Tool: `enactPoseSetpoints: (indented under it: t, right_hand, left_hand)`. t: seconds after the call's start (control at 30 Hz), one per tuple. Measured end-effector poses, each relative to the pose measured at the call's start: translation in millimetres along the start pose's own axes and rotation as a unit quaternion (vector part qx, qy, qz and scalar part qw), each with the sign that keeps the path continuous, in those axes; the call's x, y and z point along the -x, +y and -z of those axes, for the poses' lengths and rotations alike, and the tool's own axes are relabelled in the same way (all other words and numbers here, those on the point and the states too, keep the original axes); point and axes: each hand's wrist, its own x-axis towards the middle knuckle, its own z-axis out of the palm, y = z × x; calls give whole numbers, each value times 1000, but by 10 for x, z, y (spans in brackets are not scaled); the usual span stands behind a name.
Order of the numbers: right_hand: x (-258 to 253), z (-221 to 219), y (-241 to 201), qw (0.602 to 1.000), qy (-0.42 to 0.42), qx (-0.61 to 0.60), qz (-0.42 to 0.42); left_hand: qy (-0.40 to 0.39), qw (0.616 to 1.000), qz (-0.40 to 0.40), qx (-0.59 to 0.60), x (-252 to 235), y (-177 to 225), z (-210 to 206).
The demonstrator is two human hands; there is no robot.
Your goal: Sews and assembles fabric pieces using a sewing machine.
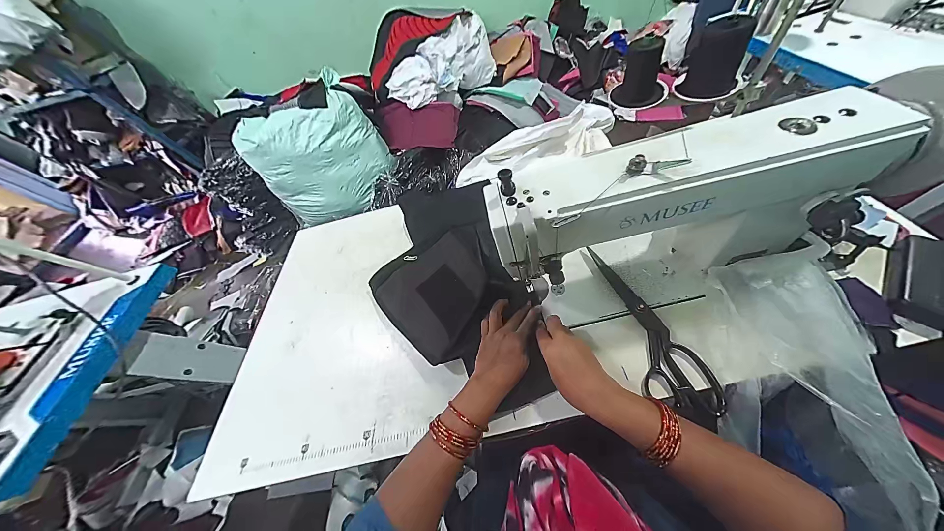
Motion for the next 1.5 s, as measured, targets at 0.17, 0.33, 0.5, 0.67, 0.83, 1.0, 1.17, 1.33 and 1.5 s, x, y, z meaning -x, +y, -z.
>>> enactPoseSetpoints:
  t: [0.17,0.33,0.5,0.67,0.83,1.0,1.17,1.33,1.5]
  right_hand:
    - [3,-38,1,1000,23,20,3]
    - [-11,-127,28,997,82,11,10]
    - [-22,-115,24,997,74,17,11]
    - [-68,-104,40,997,81,13,5]
    - [-174,-126,91,990,138,-2,26]
    - [-230,-80,92,992,126,-14,17]
    - [-234,-83,86,992,127,-19,12]
    - [-292,16,80,996,76,-35,-6]
    - [-359,75,60,997,58,-46,-20]
  left_hand:
    - [-115,993,30,-29,-45,71,113]
    - [12,1000,0,13,22,-9,-43]
    - [6,1000,8,-7,18,18,-19]
    - [-15,1000,18,0,-34,7,2]
    - [6,1000,8,6,-125,-64,-24]
    - [15,1000,0,5,-186,-106,-42]
    - [13,1000,-1,9,-189,-109,-35]
    - [24,1000,-4,11,-250,-148,-56]
    - [-14,1000,5,11,-339,-196,-22]
